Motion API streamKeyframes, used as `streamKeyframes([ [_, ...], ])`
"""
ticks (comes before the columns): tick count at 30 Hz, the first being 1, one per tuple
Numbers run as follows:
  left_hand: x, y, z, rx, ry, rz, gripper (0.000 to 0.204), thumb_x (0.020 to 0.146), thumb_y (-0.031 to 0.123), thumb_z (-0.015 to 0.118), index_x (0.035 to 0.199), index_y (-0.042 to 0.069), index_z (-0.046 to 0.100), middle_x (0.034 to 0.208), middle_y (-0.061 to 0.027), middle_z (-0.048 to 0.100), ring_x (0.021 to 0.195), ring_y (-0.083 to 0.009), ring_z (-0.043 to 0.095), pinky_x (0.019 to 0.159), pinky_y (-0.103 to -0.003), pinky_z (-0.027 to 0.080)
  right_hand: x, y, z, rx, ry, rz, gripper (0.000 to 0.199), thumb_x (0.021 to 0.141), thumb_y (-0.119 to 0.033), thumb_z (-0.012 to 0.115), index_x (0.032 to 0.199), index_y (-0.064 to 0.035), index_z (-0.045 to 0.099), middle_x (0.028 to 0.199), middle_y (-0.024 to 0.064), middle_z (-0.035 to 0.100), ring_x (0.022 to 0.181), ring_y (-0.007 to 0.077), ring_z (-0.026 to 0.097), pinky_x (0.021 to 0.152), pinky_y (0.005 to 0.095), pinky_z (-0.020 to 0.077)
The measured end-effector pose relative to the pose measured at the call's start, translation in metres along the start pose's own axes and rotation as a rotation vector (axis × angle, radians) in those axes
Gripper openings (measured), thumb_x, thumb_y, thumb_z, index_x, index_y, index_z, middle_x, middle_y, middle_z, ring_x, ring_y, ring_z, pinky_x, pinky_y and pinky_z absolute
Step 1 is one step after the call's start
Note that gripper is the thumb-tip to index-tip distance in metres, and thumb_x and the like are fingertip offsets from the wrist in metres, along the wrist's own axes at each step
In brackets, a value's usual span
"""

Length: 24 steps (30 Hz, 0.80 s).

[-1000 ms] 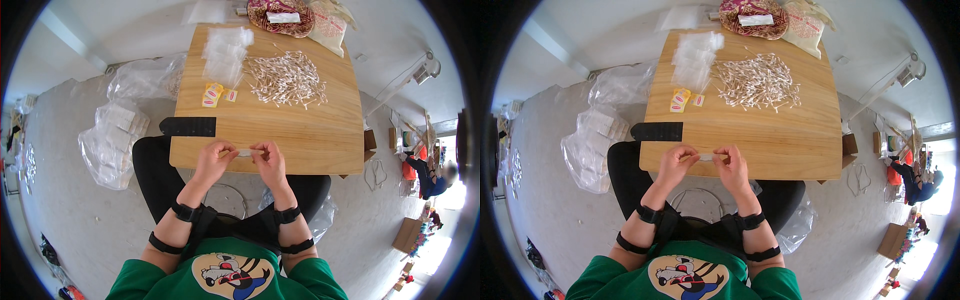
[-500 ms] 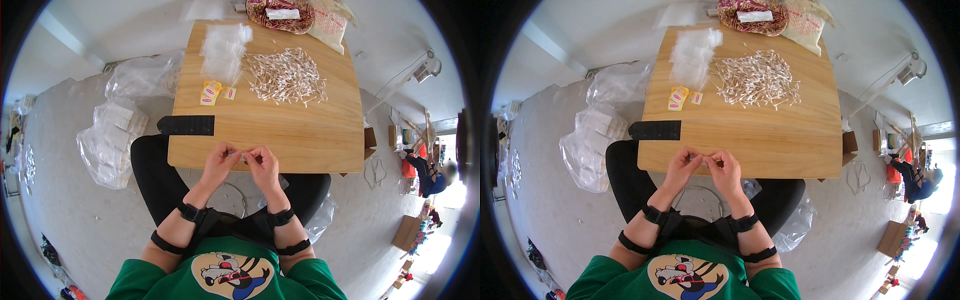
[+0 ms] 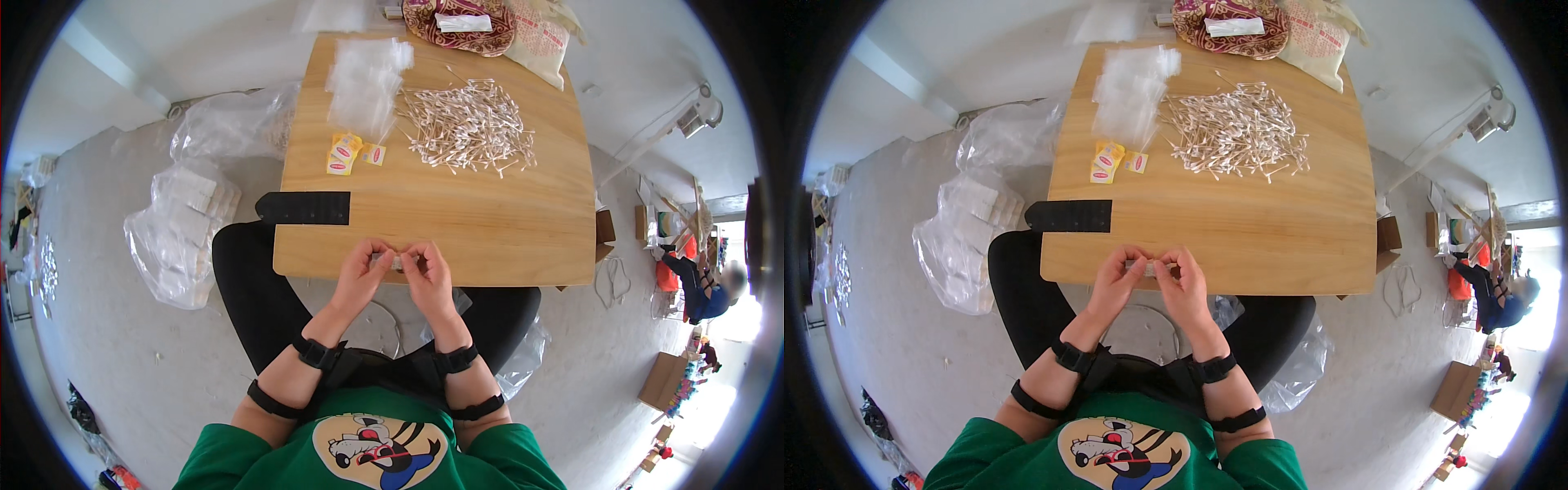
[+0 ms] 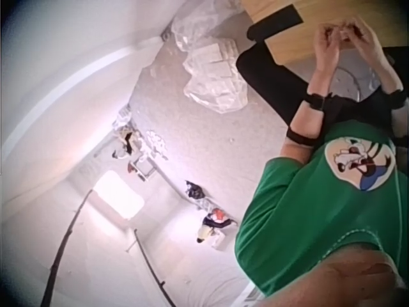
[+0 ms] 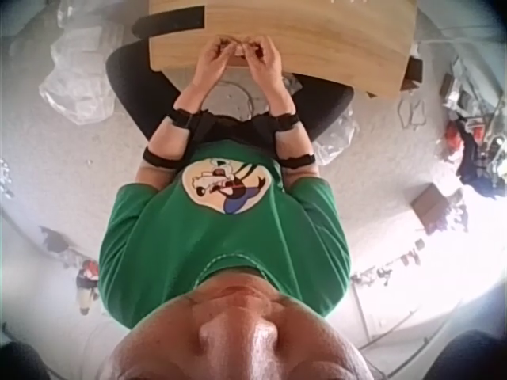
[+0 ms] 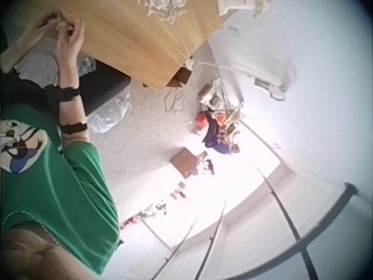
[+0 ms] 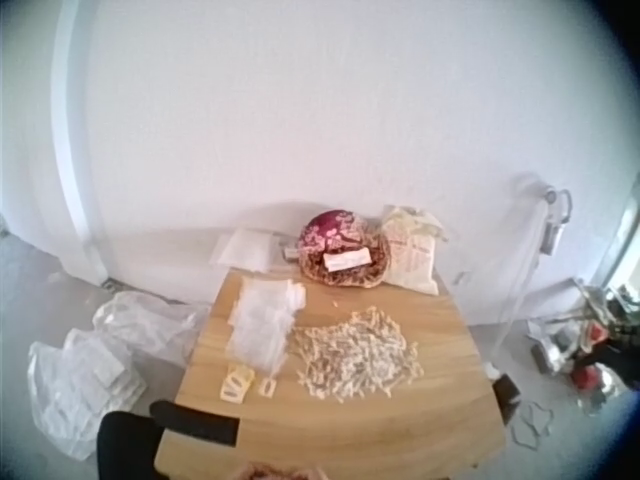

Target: Manually aligning and packaging cotton swabs into small plastic bags.

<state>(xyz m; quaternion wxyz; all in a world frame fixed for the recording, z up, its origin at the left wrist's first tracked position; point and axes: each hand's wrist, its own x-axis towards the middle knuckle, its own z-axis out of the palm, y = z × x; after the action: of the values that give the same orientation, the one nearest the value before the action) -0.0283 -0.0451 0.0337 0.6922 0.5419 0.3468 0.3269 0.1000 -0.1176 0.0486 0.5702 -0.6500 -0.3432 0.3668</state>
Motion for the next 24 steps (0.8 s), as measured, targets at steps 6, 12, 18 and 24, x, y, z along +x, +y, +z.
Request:
streamKeyframes([
  [6, -0.002, 0.002, -0.005, -0.009, -0.003, -0.071, 0.015, 0.1, 0.014, 0.062, 0.105, 0.0, 0.06, 0.094, -0.0003, 0.061, 0.09, -0.0077, 0.054, 0.082, -0.023, 0.045, 0.0, 0.001, -0.002, -0.036, -0.006, -0.007, 0.01, 0.095, -0.009, 0.067, 0.096, -0.0023, 0.059, 0.082, 0.0013, 0.061, 0.071, 0.0089, 0.057, 0.062, 0.0238, 0.0457],
  [12, 0.002, 0.007, -0.008, 0.073, 0.007, -0.095, 0.017, 0.098, 0.015, 0.066, 0.104, 0.0, 0.062, 0.094, -0.0005, 0.063, 0.089, -0.0072, 0.055, 0.079, -0.023, 0.046, 0.006, -0.004, -0.009, -0.12, 0.037, -0.076, 0.009, 0.091, -0.007, 0.07, 0.091, -0.0014, 0.063, 0.08, 0.0047, 0.062, 0.07, 0.0109, 0.059, 0.062, 0.0253, 0.047],
  [18, 0.003, 0.034, -0.014, 0.179, -0.081, -0.15, 0.013, 0.094, 0.012, 0.07, 0.098, 0.0, 0.066, 0.087, 0.0008, 0.065, 0.079, -0.0066, 0.056, 0.073, -0.023, 0.047, 0.013, -0.029, -0.026, -0.21, -0.047, 0.064, 0.011, 0.088, -0.008, 0.073, 0.087, 0.0001, 0.065, 0.074, 0.0043, 0.063, 0.068, 0.0117, 0.059, 0.062, 0.0265, 0.0476],
  [24, 0.004, 0.042, -0.011, 0.174, -0.043, -0.255, 0.013, 0.092, 0.012, 0.071, 0.095, 0.0, 0.068, 0.079, 0.0006, 0.065, 0.074, -0.005, 0.056, 0.066, -0.022, 0.046, 0.015, -0.041, -0.027, -0.171, -0.229, 0.119, 0.01, 0.087, -0.008, 0.073, 0.088, 0.0004, 0.068, 0.078, 0.0058, 0.066, 0.071, 0.011, 0.059, 0.064, 0.0275, 0.0485],
])
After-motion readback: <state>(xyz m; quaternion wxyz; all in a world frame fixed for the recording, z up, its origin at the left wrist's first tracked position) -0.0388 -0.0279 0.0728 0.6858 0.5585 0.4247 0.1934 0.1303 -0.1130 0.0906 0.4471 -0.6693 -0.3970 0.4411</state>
